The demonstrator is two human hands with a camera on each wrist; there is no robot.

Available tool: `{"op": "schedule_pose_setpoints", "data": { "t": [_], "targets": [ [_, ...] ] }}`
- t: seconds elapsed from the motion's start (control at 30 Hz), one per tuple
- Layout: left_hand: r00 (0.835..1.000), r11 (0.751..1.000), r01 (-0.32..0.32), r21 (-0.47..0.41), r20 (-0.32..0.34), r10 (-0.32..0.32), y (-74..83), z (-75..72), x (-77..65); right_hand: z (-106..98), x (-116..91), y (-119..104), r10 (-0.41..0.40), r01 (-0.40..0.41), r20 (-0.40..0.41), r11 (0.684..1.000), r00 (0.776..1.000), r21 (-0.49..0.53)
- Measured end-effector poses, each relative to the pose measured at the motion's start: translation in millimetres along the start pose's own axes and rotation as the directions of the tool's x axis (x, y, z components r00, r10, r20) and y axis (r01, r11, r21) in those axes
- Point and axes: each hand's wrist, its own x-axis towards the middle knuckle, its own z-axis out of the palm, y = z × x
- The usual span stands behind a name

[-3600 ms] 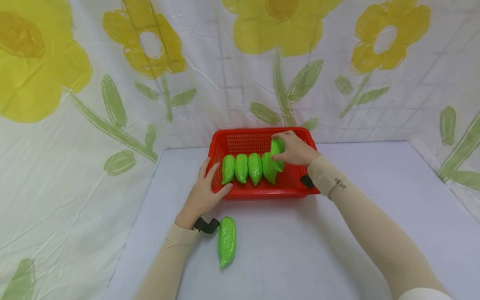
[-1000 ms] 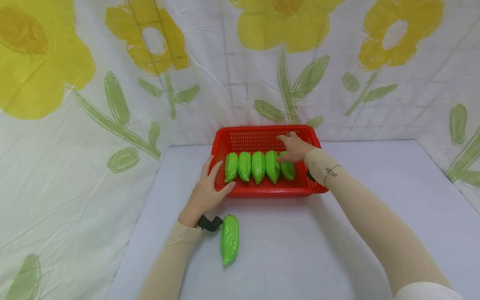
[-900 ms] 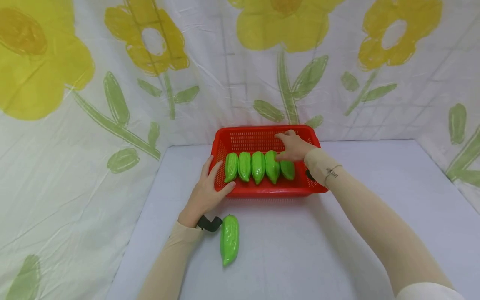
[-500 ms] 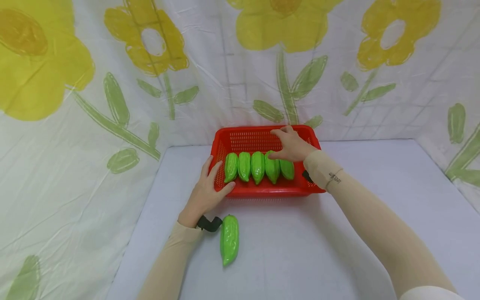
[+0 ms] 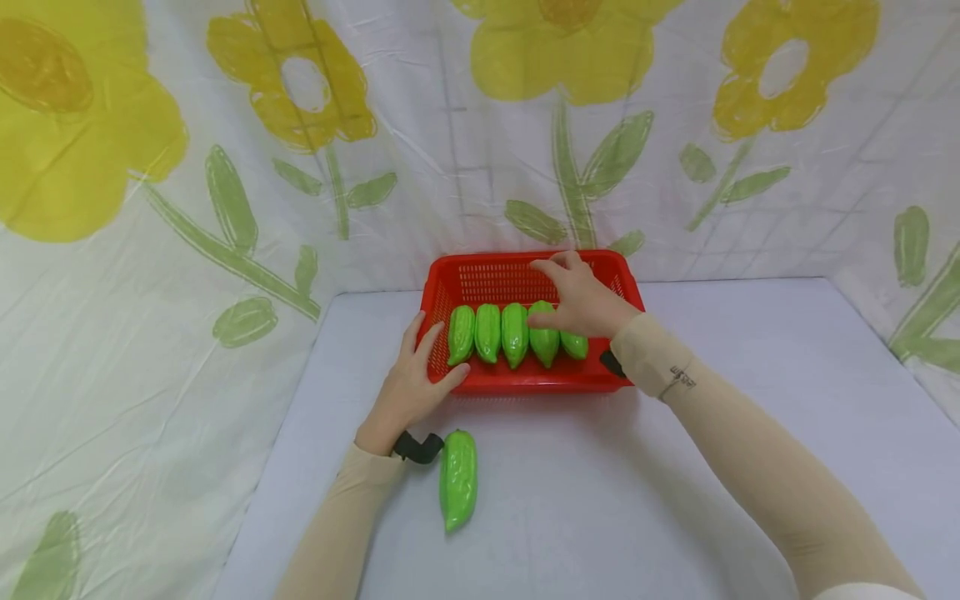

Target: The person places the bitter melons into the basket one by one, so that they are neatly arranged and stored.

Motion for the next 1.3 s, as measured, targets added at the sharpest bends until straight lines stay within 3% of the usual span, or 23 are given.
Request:
{"op": "schedule_pose_setpoints", "data": {
  "t": [0.47,0.7,0.9,1.13,1.3],
  "targets": [
    [1.0,1.0,-0.003,0.003,0.003,0.003,-0.2,-0.3,1.0,3.6,-22.6,-14.0,-0.034,0.035,-0.032,0.999,0.999,0.016],
    [1.0,1.0,-0.006,0.006,-0.004,0.006,0.5,0.1,0.6,12.5,-37.9,-22.8,-0.094,0.096,-0.058,0.994,0.994,0.044],
    [1.0,1.0,-0.005,0.004,0.001,0.005,0.3,-0.6,0.5,26.5,-51.2,-33.3,-0.157,0.164,-0.095,0.984,0.983,0.067],
    [1.0,1.0,-0.003,0.012,0.001,0.003,-0.6,0.0,1.0,51.5,-65.5,-44.0,-0.275,0.28,-0.105,0.959,0.956,0.038],
    [1.0,1.0,-0.005,0.014,-0.001,0.005,-0.7,-0.1,1.0,65.6,-73.7,-49.5,-0.267,0.271,-0.076,0.961,0.961,0.059]
  ]
}}
